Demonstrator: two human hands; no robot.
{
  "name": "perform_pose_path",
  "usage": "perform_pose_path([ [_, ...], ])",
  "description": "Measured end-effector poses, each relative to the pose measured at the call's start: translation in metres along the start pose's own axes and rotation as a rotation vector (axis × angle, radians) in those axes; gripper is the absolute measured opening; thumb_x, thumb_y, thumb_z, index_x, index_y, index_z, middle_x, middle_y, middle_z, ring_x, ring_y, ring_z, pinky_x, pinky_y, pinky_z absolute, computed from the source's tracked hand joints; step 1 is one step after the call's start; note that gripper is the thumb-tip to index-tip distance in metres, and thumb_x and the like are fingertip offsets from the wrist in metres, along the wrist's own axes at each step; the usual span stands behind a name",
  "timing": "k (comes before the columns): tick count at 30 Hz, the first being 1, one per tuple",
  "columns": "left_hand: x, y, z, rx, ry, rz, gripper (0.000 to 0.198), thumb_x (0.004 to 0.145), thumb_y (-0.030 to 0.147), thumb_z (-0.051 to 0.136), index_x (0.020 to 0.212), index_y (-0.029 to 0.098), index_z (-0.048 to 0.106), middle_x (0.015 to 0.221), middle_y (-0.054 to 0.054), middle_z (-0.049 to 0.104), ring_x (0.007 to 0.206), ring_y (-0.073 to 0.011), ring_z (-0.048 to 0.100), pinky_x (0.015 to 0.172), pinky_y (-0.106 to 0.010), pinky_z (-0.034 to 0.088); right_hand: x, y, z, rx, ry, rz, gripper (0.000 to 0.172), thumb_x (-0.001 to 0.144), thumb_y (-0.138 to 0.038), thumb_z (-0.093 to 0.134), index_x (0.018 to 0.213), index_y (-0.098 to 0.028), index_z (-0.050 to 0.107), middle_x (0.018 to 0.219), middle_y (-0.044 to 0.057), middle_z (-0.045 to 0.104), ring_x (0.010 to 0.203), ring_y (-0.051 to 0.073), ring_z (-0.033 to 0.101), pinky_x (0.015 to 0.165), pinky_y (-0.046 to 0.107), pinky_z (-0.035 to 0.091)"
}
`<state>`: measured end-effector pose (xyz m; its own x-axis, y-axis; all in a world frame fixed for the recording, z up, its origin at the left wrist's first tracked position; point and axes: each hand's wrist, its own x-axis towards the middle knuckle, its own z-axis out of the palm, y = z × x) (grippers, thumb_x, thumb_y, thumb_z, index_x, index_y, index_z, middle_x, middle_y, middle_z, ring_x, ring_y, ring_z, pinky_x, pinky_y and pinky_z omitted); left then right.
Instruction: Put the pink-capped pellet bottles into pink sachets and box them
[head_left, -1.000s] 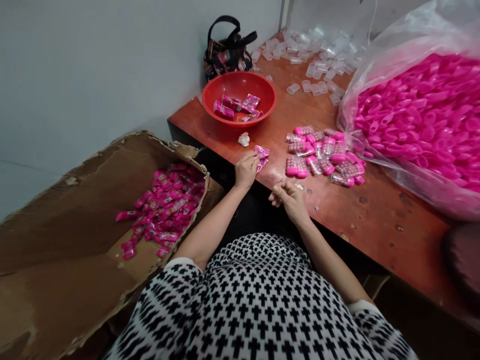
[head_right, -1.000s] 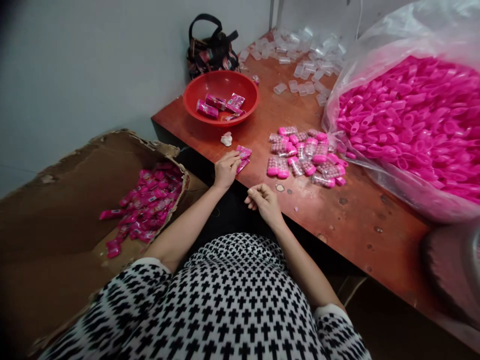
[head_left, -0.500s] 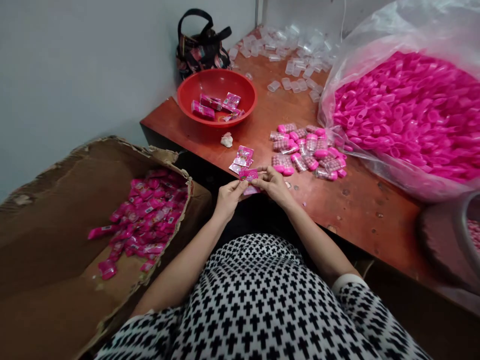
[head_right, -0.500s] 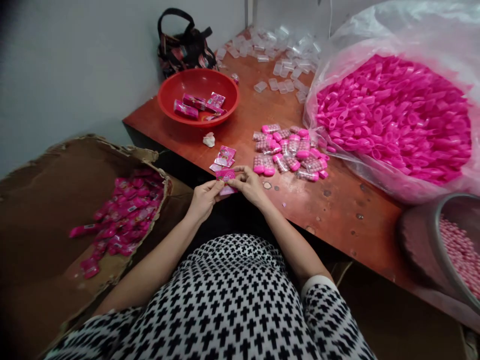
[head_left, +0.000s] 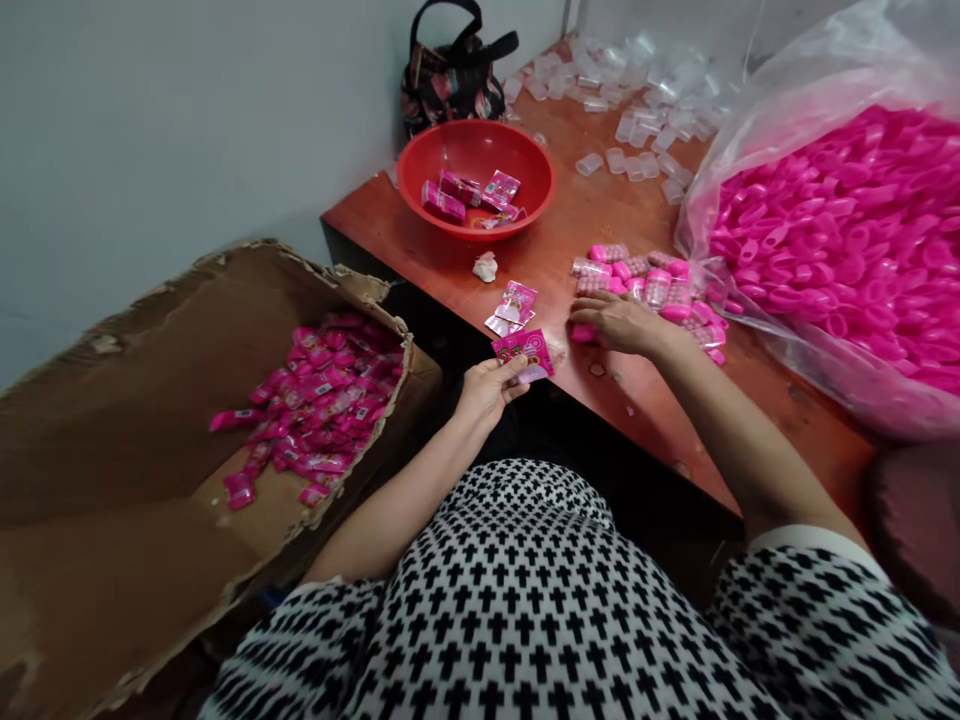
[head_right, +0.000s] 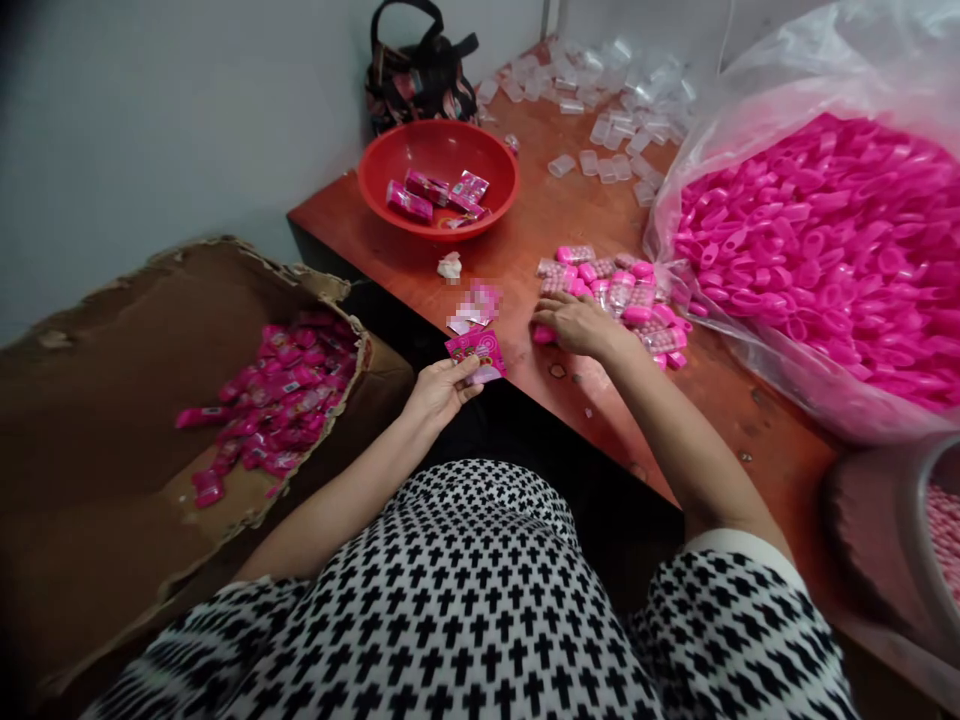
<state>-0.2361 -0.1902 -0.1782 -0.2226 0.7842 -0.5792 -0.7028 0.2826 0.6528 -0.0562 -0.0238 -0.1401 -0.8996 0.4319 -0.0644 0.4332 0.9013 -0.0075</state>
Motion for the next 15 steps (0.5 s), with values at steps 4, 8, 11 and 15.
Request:
perform_pose_path([
  [4,0.004,0.003,0.000,0.006,0.032,0.055,0.025,0.058,0.023,0.081,0.074,0.010,0.068,0.071,-0.005,0.069,0.053,-0.0081,0.060,0.045,-0.017,0.049,-0.002,-0.013,0.003,0.214,0.204,0.222,0.020,0.086,-0.021,0.049,0.097,-0.013,0.064,0.106,0.014,0.067,0.108,0.028,0.055,0.092,0.046,0.038],
  [8,0.008,0.006,0.000,0.015,0.035,0.119,0.029,0.055,0.025,0.082,0.075,0.010,0.069,0.074,-0.005,0.069,0.055,-0.0083,0.061,0.048,-0.018,0.051,0.004,-0.053,0.001,0.952,0.406,0.497,0.028,0.075,-0.039,0.063,0.090,-0.015,0.063,0.075,0.006,0.067,0.066,0.019,0.060,0.063,0.034,0.047],
  [11,0.012,0.011,0.001,0.024,0.028,0.155,0.032,0.052,0.026,0.084,0.075,0.010,0.068,0.072,-0.005,0.069,0.055,-0.0088,0.061,0.049,-0.019,0.052,0.023,-0.079,0.002,1.380,0.339,0.482,0.028,0.063,-0.039,0.072,0.074,-0.016,0.060,0.057,-0.001,0.060,0.048,0.012,0.051,0.051,0.027,0.043],
  [15,0.014,0.019,-0.006,-0.046,0.047,0.174,0.031,0.060,0.033,0.080,0.071,0.008,0.066,0.070,-0.007,0.068,0.059,-0.0121,0.064,0.056,-0.022,0.054,0.058,-0.077,0.009,1.180,0.444,0.615,0.025,0.063,-0.035,0.068,0.077,-0.018,0.056,0.062,-0.002,0.059,0.057,0.014,0.055,0.057,0.028,0.045],
])
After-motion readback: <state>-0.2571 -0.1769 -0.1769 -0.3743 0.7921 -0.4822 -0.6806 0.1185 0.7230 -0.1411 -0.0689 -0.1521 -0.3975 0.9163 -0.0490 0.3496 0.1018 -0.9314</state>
